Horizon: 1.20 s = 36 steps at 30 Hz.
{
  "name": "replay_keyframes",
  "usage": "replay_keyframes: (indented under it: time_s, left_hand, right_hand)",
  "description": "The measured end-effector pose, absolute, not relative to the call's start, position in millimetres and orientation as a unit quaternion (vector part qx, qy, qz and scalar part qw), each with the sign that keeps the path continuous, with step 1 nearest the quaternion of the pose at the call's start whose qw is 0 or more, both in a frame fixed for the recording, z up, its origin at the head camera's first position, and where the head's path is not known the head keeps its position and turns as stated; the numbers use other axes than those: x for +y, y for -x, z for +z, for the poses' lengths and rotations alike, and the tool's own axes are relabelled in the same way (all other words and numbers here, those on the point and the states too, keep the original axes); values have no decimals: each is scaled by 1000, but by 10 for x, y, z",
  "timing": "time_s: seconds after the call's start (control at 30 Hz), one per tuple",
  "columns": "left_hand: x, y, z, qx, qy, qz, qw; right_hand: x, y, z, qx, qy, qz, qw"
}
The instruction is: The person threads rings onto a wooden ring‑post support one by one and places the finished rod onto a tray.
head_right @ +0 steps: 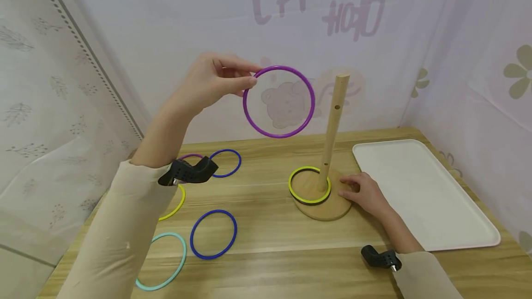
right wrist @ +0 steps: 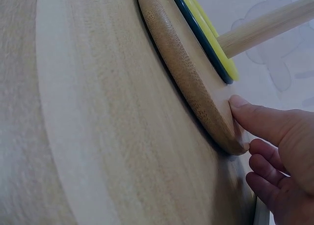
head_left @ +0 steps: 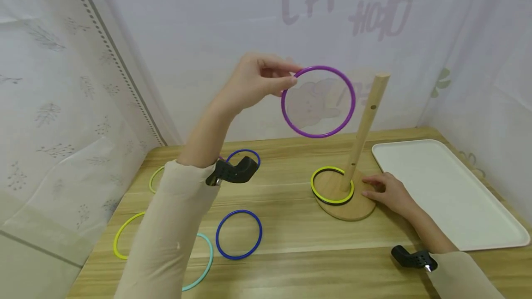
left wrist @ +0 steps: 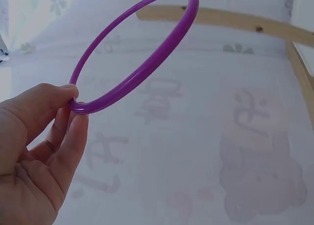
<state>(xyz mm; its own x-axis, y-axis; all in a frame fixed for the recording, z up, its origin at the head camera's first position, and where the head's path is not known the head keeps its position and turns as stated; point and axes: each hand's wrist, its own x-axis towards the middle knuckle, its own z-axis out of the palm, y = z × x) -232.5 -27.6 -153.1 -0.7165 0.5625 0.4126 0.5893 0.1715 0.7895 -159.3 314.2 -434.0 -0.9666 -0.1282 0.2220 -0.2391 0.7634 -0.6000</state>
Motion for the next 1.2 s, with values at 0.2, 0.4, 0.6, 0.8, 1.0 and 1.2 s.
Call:
replay_keyframes:
  time_s: [0.2, 0.4, 0.6, 0.8, 1.0, 1.2]
  left_hand:
    - [62, 2374, -1387, -731, 369, -575, -9]
    - [294, 2490, -1432, -707, 305, -637, -52]
    - [434, 2590, -1665, -692, 235, -676, -96]
    - [502, 2626, -2028, -708, 219, -660, -126]
    - [519, 2619, -2451, -724, 209, -639, -151]
    - [479, 2619, -2969, -731, 186, -633, -173]
  right_hand:
    - [3139, 1599, -4350, -934, -97, 332, 87]
    - [3133, 1605, -4349, -934, -96, 333, 85]
    - [3122, 1609, -4349, -935, -98, 331, 87]
    - [3092, 1598, -4295, -934, -100, 331, 89]
    - [3102, 1595, -4326, -933, -102, 332, 91]
    - [3104, 1590, -4354, -933, -104, 330, 99]
